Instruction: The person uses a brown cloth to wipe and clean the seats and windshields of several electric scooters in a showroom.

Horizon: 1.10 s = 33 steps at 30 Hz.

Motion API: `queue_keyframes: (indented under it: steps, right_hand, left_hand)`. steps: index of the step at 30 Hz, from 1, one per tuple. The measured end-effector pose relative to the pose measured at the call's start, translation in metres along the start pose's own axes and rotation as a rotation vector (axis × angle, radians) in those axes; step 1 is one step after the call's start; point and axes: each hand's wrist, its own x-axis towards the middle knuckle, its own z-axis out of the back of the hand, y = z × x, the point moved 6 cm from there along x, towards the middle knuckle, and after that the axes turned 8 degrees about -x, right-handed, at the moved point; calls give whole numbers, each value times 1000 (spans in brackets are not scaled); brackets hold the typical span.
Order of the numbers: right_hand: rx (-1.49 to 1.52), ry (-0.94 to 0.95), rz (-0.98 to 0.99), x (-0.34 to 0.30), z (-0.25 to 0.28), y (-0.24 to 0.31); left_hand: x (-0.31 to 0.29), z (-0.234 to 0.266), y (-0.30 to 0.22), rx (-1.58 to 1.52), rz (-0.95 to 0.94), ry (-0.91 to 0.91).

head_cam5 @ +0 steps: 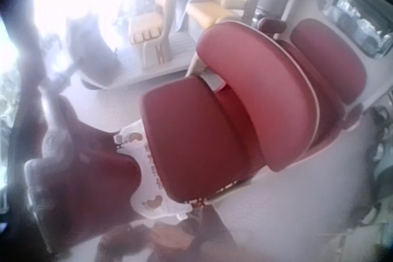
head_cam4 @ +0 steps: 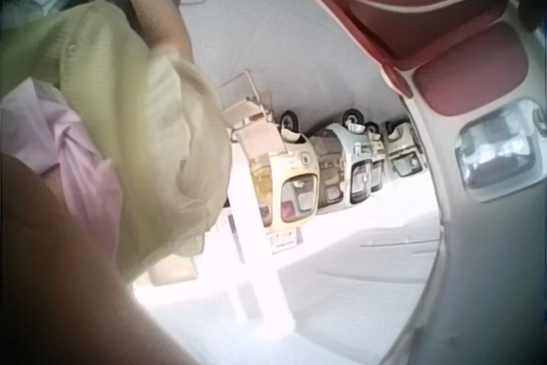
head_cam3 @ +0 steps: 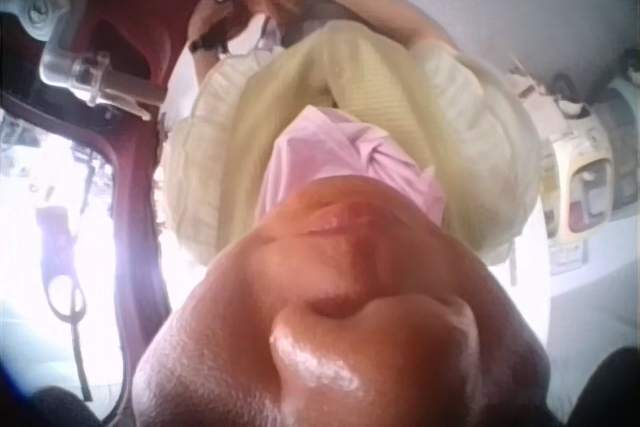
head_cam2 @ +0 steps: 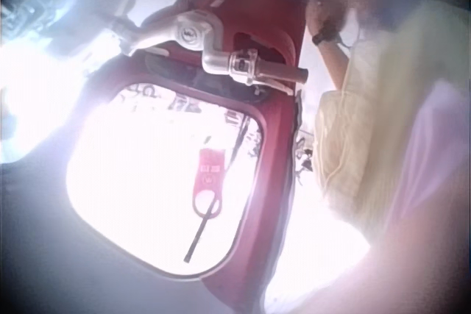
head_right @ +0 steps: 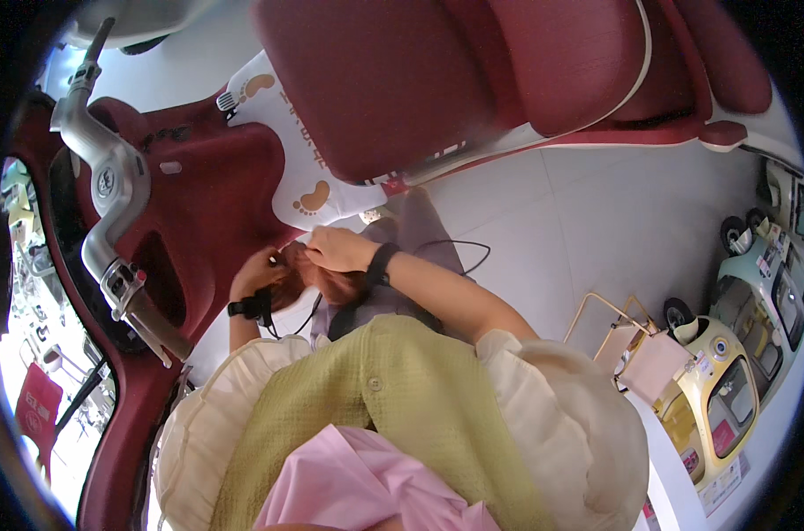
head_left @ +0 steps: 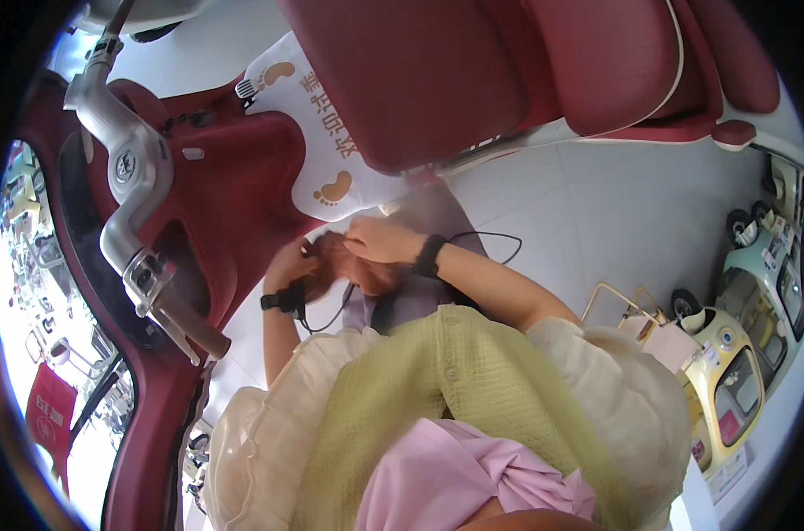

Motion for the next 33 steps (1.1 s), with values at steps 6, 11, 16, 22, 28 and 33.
queue_keyframes:
  steps: [6,11,16,22,28,33]
  right_hand:
    - [-345,-631,6,8,129,38]
    - [-518,-927,-66,-13,226,0]
    - [-676,-612,-535,2,250,-107]
    - [-938,-666,-559,34,230,-161]
    - [-771,-568,-169,44,191,-129]
    - [-673,-553,-155,52,207,-126]
  left_hand:
    - [-32,84,-121,162,-563,-953]
    - [-4,78,-210,275,-750,-1105]
    - [73,66,-231,143,-604,-835]
    - [148,75,-246,-64,-686,-843]
    - [189,64,-247,112,-447,-872]
    - [195,82,-253,238,-435,-878]
